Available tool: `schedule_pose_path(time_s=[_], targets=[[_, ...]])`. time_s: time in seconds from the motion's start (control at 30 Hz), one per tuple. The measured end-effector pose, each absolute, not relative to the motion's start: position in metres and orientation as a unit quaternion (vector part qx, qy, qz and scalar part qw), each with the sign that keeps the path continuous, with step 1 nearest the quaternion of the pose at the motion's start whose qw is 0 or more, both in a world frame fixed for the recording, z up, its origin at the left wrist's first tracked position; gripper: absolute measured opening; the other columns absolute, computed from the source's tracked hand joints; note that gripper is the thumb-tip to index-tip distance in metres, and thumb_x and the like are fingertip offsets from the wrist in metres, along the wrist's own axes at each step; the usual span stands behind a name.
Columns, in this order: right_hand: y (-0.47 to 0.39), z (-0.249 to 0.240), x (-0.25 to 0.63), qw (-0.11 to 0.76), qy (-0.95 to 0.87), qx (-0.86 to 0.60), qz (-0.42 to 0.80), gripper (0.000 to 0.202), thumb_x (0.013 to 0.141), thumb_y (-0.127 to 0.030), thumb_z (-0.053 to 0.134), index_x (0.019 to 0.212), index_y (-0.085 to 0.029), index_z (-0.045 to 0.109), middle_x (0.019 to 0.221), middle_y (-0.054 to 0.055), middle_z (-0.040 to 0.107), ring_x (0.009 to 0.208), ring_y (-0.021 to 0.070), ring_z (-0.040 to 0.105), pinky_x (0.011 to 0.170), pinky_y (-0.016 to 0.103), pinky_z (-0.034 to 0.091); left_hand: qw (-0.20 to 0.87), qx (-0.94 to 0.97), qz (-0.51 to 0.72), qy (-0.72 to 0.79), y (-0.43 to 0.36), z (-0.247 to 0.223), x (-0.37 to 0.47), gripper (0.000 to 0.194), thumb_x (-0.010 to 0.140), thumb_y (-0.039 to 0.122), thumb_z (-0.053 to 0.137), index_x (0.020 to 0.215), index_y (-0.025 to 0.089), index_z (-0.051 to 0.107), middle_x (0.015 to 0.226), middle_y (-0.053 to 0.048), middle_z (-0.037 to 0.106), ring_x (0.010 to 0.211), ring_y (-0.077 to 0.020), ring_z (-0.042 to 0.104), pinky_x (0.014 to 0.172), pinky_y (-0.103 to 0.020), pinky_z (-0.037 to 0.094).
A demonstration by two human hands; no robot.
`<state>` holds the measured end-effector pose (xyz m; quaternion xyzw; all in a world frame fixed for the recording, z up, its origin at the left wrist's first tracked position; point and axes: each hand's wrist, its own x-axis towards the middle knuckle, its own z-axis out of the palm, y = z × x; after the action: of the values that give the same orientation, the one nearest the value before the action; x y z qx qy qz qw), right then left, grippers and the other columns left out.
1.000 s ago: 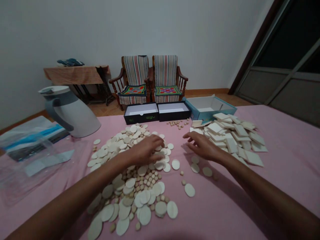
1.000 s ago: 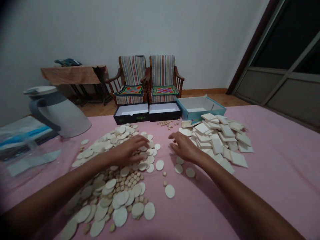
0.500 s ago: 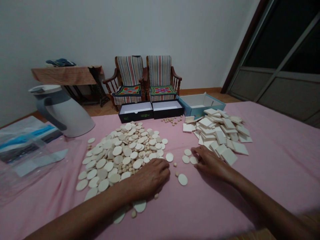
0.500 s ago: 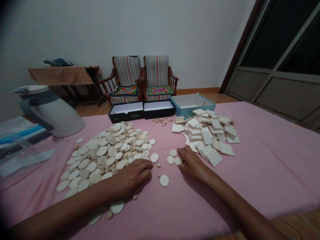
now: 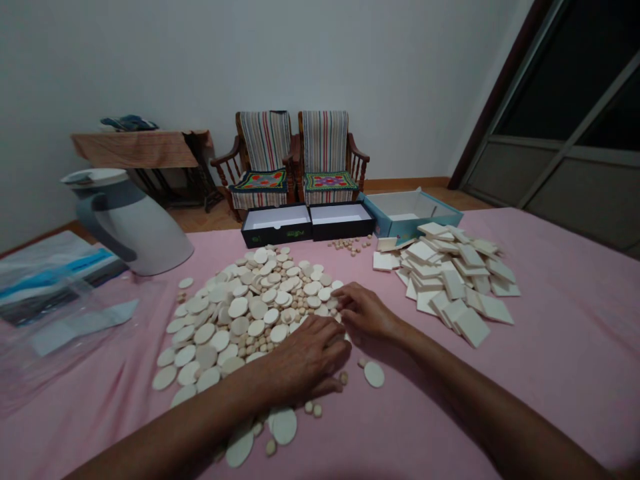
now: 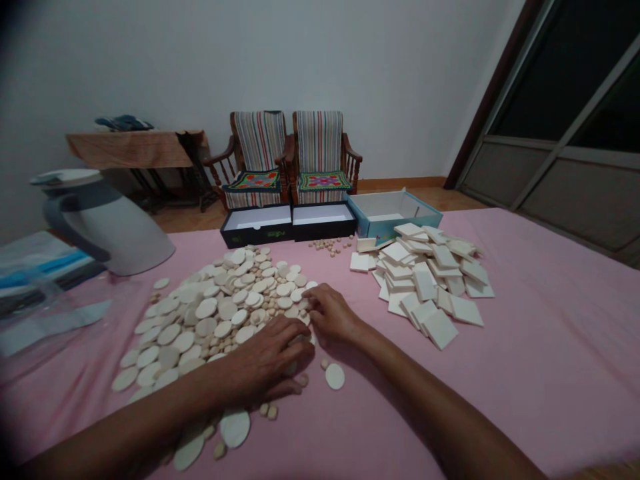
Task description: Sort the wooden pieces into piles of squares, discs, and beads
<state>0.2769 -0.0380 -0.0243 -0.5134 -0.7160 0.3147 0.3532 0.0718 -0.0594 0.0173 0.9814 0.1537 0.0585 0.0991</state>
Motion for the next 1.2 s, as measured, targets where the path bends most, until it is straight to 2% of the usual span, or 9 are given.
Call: schedule_pose_path(time_s=[0.1, 0.2, 0.3, 0.4, 0.63, 0.8, 0.97, 1.13, 1.2], targets=[[-0.032, -0.023, 0.293, 0.391, -0.683, -0.525, 0.324, 0.025, 0.082, -0.015, 0.055, 0.105, -0.019, 0.064, 0.101, 0.007, 0.065, 0.080, 0.0156, 0.064, 0.068, 0.028, 0.052, 0.092, 0.985, 0.043, 0.137, -0.060, 0.023, 0.080, 0.043, 0.086, 0.051, 0.062, 0.113, 0.020, 0.051, 0.113, -0.010, 0.055, 0.105, -0.0262, 0.049, 0.092, -0.039, 0.039], [-0.031, -0.025, 0.310, 0.418, -0.650, -0.579, 0.261, 0.019, 0.083, -0.022, 0.056, 0.098, -0.017, 0.066, 0.097, 0.007, 0.068, 0.075, 0.0157, 0.064, 0.067, 0.028, 0.050, 0.078, 0.992, 0.046, 0.084, -0.064, 0.022, 0.096, 0.050, 0.084, 0.058, 0.061, 0.117, 0.021, 0.051, 0.114, -0.011, 0.054, 0.109, -0.0284, 0.047, 0.098, -0.043, 0.035], [-0.034, -0.028, 0.317, 0.415, -0.634, -0.612, 0.227, 0.017, 0.083, -0.024, 0.055, 0.093, -0.017, 0.067, 0.089, 0.006, 0.069, 0.071, 0.0161, 0.064, 0.066, 0.028, 0.049, 0.044, 0.996, 0.040, 0.060, -0.069, 0.015, 0.114, 0.035, 0.089, 0.050, 0.056, 0.110, 0.021, 0.054, 0.109, -0.009, 0.056, 0.107, -0.0269, 0.047, 0.102, -0.044, 0.032], [-0.038, -0.031, 0.314, 0.410, -0.640, -0.613, 0.216, 0.017, 0.083, -0.024, 0.054, 0.092, -0.017, 0.067, 0.084, 0.005, 0.069, 0.069, 0.0164, 0.063, 0.064, 0.028, 0.048, -0.002, 0.996, 0.031, 0.089, -0.066, 0.008, 0.121, 0.021, 0.092, 0.039, 0.053, 0.098, 0.019, 0.055, 0.099, -0.007, 0.056, 0.097, -0.0235, 0.049, 0.100, -0.042, 0.034], [-0.038, -0.038, 0.310, 0.403, -0.689, -0.581, 0.155, 0.017, 0.082, -0.019, 0.049, 0.088, -0.017, 0.065, 0.085, 0.005, 0.066, 0.074, 0.0168, 0.061, 0.071, 0.030, 0.047, -0.057, 0.982, 0.015, 0.178, -0.040, 0.010, 0.110, 0.012, 0.084, 0.027, 0.054, 0.091, 0.017, 0.054, 0.093, -0.007, 0.057, 0.089, -0.0228, 0.049, 0.090, -0.039, 0.039], [-0.037, -0.040, 0.310, 0.395, -0.695, -0.583, 0.143, 0.018, 0.081, -0.017, 0.048, 0.088, -0.018, 0.065, 0.085, 0.005, 0.066, 0.077, 0.0177, 0.061, 0.072, 0.031, 0.047, -0.064, 0.981, 0.008, 0.181, -0.035, 0.016, 0.099, 0.013, 0.080, 0.026, 0.059, 0.089, 0.019, 0.053, 0.091, -0.007, 0.057, 0.088, -0.0228, 0.050, 0.089, -0.040, 0.039], [-0.040, -0.040, 0.305, 0.404, -0.699, -0.575, 0.135, 0.019, 0.082, -0.020, 0.051, 0.096, -0.017, 0.064, 0.090, 0.007, 0.066, 0.078, 0.0187, 0.061, 0.072, 0.032, 0.049, -0.077, 0.972, 0.031, 0.220, -0.028, 0.014, 0.084, 0.009, 0.085, 0.027, 0.055, 0.090, 0.020, 0.054, 0.089, -0.006, 0.057, 0.089, -0.0233, 0.051, 0.087, -0.040, 0.040], [-0.028, -0.040, 0.289, 0.404, -0.718, -0.556, 0.110, 0.027, 0.086, -0.032, 0.054, 0.107, -0.016, 0.061, 0.105, 0.012, 0.065, 0.095, 0.0233, 0.060, 0.085, 0.037, 0.048, -0.100, 0.963, 0.033, 0.247, -0.017, 0.016, 0.064, 0.009, 0.085, 0.025, 0.054, 0.092, 0.018, 0.055, 0.094, -0.007, 0.057, 0.092, -0.0241, 0.052, 0.087, -0.040, 0.040], [-0.016, -0.040, 0.279, 0.376, -0.741, -0.548, 0.096, 0.033, 0.089, -0.037, 0.054, 0.113, -0.016, 0.060, 0.110, 0.014, 0.064, 0.101, 0.0245, 0.058, 0.089, 0.038, 0.046, -0.117, 0.953, 0.032, 0.277, -0.010, 0.019, 0.051, 0.008, 0.087, 0.022, 0.051, 0.092, 0.017, 0.056, 0.094, -0.008, 0.058, 0.092, -0.0246, 0.052, 0.086, -0.041, 0.040]])
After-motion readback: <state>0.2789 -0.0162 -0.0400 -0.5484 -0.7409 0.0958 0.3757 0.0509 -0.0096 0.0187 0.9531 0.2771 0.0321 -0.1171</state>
